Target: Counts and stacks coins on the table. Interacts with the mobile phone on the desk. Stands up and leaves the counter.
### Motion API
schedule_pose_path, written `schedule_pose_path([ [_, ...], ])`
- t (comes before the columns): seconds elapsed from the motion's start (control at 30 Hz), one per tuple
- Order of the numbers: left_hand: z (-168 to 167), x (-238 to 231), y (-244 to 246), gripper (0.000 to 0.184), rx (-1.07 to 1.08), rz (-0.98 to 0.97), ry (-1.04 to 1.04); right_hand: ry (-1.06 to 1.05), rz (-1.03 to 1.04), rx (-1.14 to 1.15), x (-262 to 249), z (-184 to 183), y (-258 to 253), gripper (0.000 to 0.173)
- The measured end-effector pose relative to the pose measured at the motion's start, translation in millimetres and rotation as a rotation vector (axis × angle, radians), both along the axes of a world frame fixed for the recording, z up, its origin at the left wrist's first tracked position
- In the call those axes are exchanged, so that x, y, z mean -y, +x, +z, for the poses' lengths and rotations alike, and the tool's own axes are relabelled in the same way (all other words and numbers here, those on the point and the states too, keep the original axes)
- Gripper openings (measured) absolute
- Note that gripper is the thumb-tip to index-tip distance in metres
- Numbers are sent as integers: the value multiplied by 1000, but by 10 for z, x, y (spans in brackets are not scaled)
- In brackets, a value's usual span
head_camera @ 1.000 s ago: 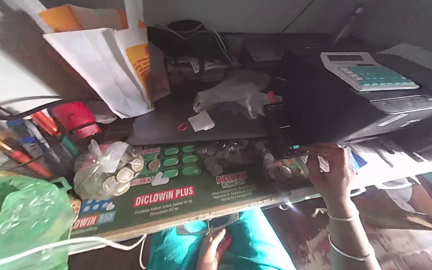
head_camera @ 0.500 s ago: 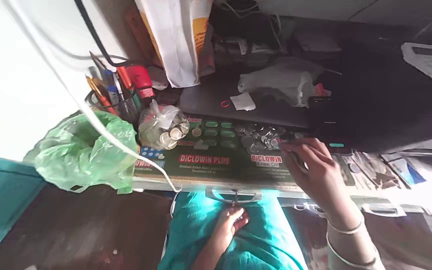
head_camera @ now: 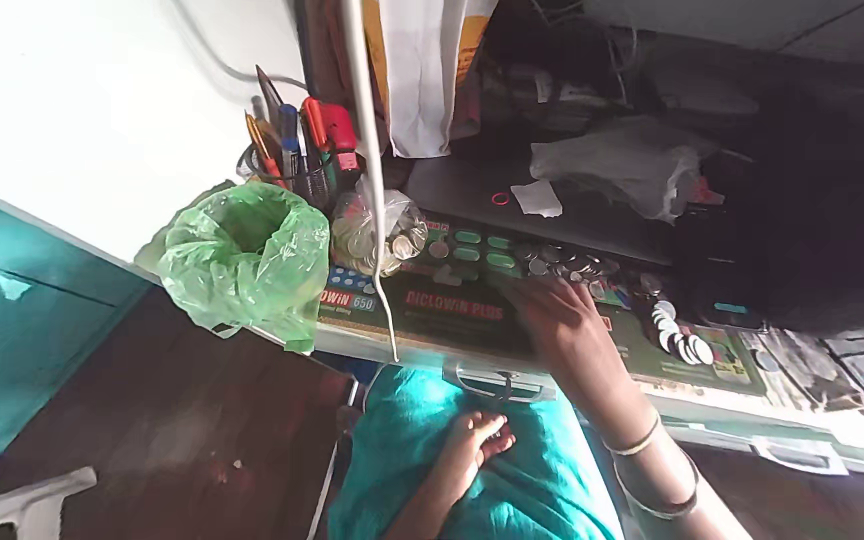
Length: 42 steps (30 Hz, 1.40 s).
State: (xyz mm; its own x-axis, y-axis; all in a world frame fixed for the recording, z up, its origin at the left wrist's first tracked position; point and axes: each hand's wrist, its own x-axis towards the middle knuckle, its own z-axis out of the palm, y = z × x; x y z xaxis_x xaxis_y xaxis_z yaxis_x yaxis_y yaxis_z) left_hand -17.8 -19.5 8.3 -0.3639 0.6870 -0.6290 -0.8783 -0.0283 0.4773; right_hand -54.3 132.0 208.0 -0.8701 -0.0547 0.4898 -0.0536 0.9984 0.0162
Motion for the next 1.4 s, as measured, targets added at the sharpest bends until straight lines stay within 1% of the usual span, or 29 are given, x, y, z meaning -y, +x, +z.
schedule_pose_path([
  [0.07,-4,2,3,19,6,0,5,12,48,-18,127,-39,-9,27],
  [0.17,36,19,0,17,44,5,17,9,89,16,257,-46,98,32],
  [0.27,106,65,-40,13,155,9,49,-29,88,2,237,-90,303,31],
  [0.33,178,142,-62,15,215,4,128,-85,64,-15,173,-102,453,29],
  [0.43,352,276,-94,19,214,-5,258,-184,8,-111,86,-126,619,23],
  [0.53,571,408,-108,18,177,-46,468,-238,-65,-177,46,-161,700,19],
  [0.6,800,474,-128,19,176,-31,534,-262,-76,-169,52,-184,701,23],
  [0.67,1005,499,-150,21,170,37,573,-274,-53,-152,81,-207,679,28],
  [0.77,1204,494,-222,23,149,169,568,-260,-23,-137,118,-219,626,35],
  [0.83,1285,475,-316,25,148,251,536,-239,-25,-112,138,-229,574,35],
  [0.9,1316,447,-400,27,165,311,513,-227,-31,-102,170,-250,547,30],
  [0.97,1311,428,-432,25,176,359,519,-233,-2,-120,223,-277,565,22],
  [1.07,1324,418,-434,22,177,393,531,-215,68,-170,288,-359,613,17],
  [1.13,1372,396,-429,19,181,415,478,-218,118,-201,312,-399,625,15],
  [1.2,1396,377,-422,19,173,426,435,-221,145,-174,316,-388,635,14],
  [1.3,1416,385,-417,22,150,411,444,-293,173,-132,274,-345,657,15],
  [1.4,1444,389,-437,22,150,407,450,-376,145,-181,204,-279,660,12],
])
